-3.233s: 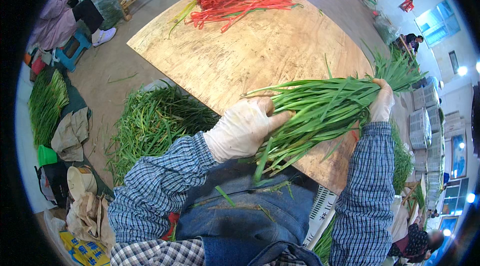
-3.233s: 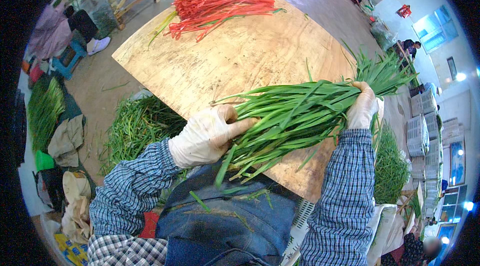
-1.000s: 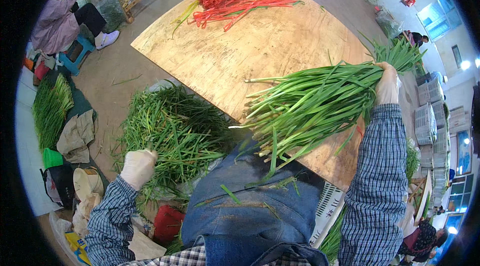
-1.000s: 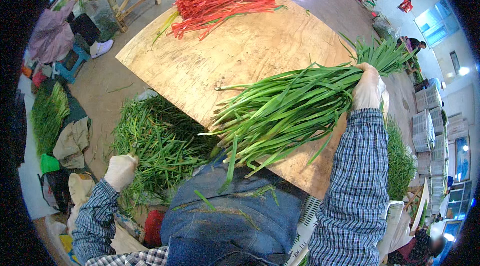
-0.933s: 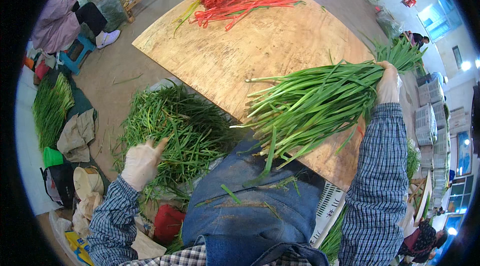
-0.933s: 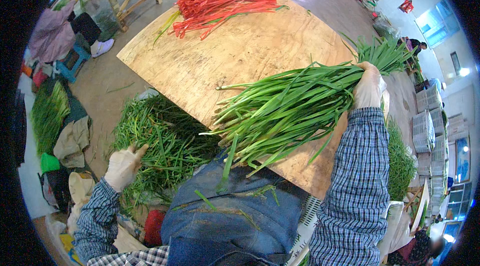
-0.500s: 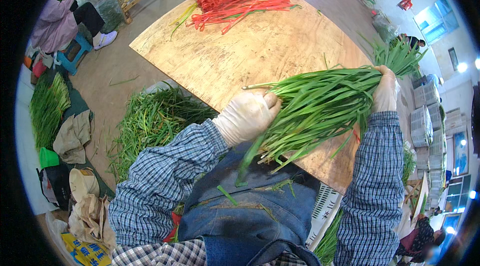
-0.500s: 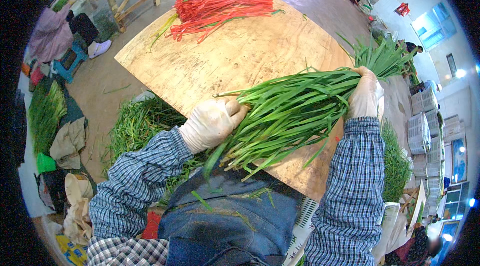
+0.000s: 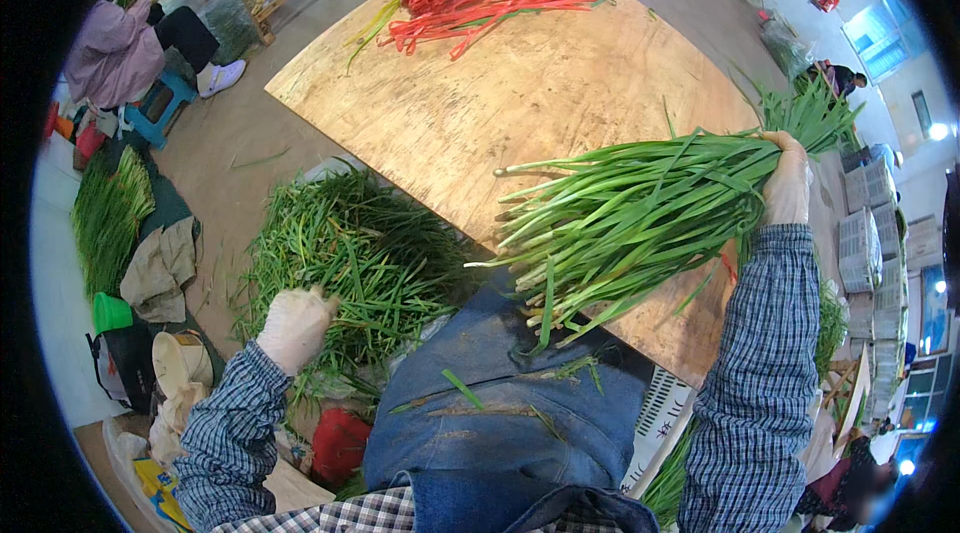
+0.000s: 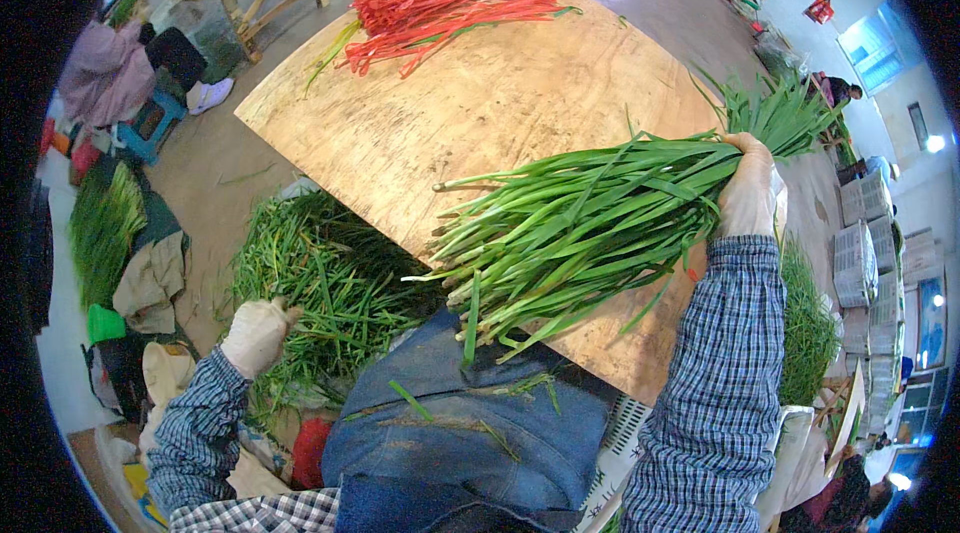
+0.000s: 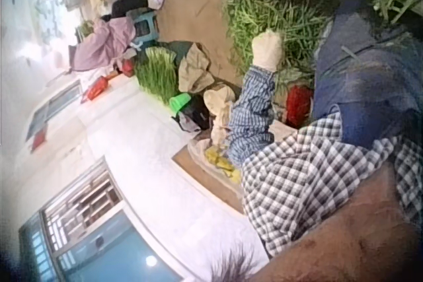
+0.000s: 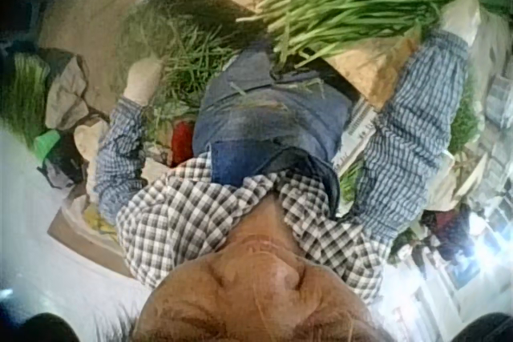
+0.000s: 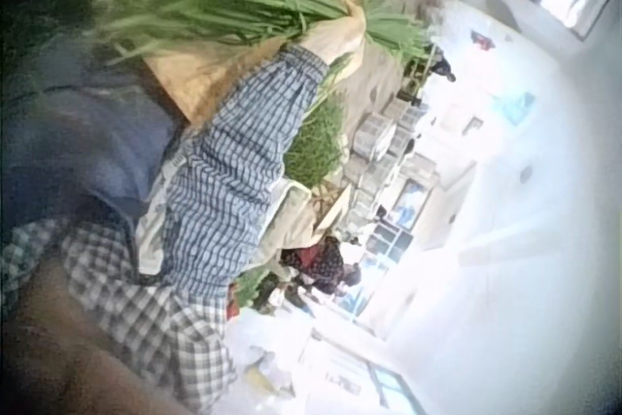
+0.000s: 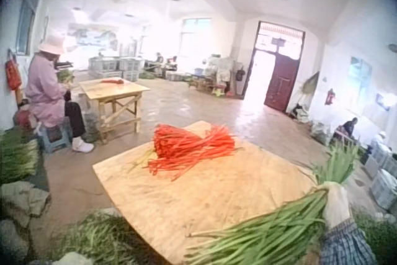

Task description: The person gathers bunches of chives by hand, wraps a red plastic tie around the base to secure them, and places the finished bundles into a plastic crate.

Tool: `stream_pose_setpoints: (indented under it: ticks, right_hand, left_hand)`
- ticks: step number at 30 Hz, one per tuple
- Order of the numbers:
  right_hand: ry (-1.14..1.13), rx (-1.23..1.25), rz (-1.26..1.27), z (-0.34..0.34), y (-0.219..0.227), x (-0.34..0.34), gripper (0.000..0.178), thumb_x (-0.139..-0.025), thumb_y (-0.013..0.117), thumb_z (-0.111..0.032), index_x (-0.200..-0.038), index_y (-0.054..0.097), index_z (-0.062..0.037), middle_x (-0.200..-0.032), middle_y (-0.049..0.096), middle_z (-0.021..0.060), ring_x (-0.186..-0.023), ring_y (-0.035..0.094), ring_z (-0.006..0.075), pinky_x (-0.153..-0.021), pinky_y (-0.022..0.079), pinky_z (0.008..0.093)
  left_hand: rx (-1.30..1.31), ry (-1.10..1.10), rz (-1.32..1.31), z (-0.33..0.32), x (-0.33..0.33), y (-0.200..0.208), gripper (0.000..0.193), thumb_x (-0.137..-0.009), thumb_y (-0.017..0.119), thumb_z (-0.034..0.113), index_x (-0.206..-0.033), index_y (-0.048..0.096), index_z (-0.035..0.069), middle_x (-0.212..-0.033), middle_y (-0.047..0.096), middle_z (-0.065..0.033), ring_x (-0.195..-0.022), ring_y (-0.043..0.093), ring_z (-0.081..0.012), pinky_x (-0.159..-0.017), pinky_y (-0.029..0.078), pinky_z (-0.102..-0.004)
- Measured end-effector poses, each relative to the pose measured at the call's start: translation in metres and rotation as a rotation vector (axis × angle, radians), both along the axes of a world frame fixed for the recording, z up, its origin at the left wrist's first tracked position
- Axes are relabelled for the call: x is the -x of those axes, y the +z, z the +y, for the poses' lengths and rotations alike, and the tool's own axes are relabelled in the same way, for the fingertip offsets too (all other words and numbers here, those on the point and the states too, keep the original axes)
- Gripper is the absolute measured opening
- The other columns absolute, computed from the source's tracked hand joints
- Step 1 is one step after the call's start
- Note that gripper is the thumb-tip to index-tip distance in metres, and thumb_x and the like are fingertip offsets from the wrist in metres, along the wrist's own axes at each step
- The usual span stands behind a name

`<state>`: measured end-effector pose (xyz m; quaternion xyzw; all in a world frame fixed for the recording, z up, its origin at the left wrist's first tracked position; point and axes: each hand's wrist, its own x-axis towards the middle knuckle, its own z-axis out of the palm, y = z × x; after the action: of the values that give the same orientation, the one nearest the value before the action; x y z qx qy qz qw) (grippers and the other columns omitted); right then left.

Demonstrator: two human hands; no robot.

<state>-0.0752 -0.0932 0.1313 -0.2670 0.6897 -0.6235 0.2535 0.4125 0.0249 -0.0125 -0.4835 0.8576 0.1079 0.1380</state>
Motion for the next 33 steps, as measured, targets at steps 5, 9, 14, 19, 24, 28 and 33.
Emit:
stream_pose_setpoints:
  ticks: [5, 9, 14, 19, 24, 28, 33]
  right_hand:
    - [0.096, 0.020, -0.056, 0.000, 0.001, 0.014, 0.018, -0.075, 0.057, -0.016, -0.080, 0.062, 0.0006, -0.074, 0.064, 0.0092, -0.060, 0.060, 0.0208, -0.058, 0.051, 0.0294]
    - [0.151, -0.025, -0.033, 0.000, -0.001, -0.005, 0.023, -0.078, 0.051, -0.022, -0.082, 0.061, -0.0014, -0.076, 0.064, 0.0099, -0.064, 0.062, 0.0210, -0.060, 0.051, 0.0297]
    - [0.157, -0.009, -0.067, 0.001, -0.007, -0.007, 0.019, -0.075, 0.055, -0.019, -0.079, 0.061, -0.0012, -0.076, 0.065, 0.0099, -0.062, 0.061, 0.0213, -0.059, 0.051, 0.0306]
    - [0.209, 0.070, -0.130, -0.002, -0.002, -0.016, 0.016, -0.072, 0.057, -0.016, -0.077, 0.061, -0.0012, -0.074, 0.064, 0.0107, -0.060, 0.061, 0.0225, -0.058, 0.052, 0.0316]
    - [0.219, 0.058, -0.154, -0.004, -0.002, -0.021, 0.016, -0.072, 0.057, -0.016, -0.077, 0.061, -0.0005, -0.073, 0.064, 0.0106, -0.060, 0.061, 0.0223, -0.058, 0.052, 0.0313]
    - [0.208, 0.097, -0.121, 0.000, 0.000, -0.019, 0.016, -0.071, 0.058, -0.016, -0.075, 0.061, -0.0003, -0.070, 0.063, 0.0102, -0.056, 0.060, 0.0221, -0.055, 0.052, 0.0317]
    - [0.194, 0.086, 0.018, -0.004, 0.002, -0.027, 0.015, -0.069, 0.060, -0.014, -0.074, 0.060, -0.0003, -0.069, 0.063, 0.0104, -0.055, 0.060, 0.0219, -0.054, 0.051, 0.0321]
  left_hand:
    - [0.109, 0.075, 0.774, -0.023, 0.096, 0.043, 0.053, -0.076, 0.065, 0.020, -0.125, 0.047, 0.007, -0.117, 0.053, -0.0167, -0.094, 0.059, -0.0326, -0.076, 0.050, -0.0375]
    - [0.364, 0.045, 0.534, -0.025, 0.135, 0.034, 0.038, -0.072, 0.063, 0.016, -0.105, 0.051, 0.001, -0.081, 0.056, -0.0109, -0.066, 0.061, -0.0251, -0.053, 0.048, -0.0336]
    - [0.158, -0.034, 0.734, 0.000, 0.086, 0.012, 0.024, -0.067, 0.057, 0.006, -0.091, 0.057, 0.006, -0.070, 0.058, -0.0099, -0.058, 0.061, -0.0259, -0.050, 0.048, -0.0355]
    - [0.054, 0.127, -0.080, 0.025, -0.006, -0.027, 0.022, -0.074, 0.061, 0.012, -0.095, 0.060, 0.006, -0.072, 0.060, -0.0103, -0.066, 0.060, -0.0285, -0.063, 0.047, -0.0405]
    - [0.186, 0.142, 0.829, -0.014, 0.068, 0.041, 0.037, -0.080, 0.062, 0.014, -0.114, 0.055, 0.004, -0.099, 0.058, -0.0172, -0.091, 0.056, -0.0323, -0.080, 0.045, -0.0390]
    - [0.206, 0.148, 1.141, -0.053, 0.153, 0.061, 0.031, -0.079, 0.062, 0.017, -0.105, 0.057, 0.002, -0.084, 0.058, -0.0171, -0.082, 0.056, -0.0328, -0.073, 0.045, -0.0390]
    - [0.246, 0.210, 1.236, -0.057, 0.157, 0.058, 0.014, -0.074, 0.063, 0.006, -0.087, 0.064, 0.001, -0.081, 0.061, -0.0144, -0.077, 0.060, -0.0290, -0.069, 0.048, -0.0347]
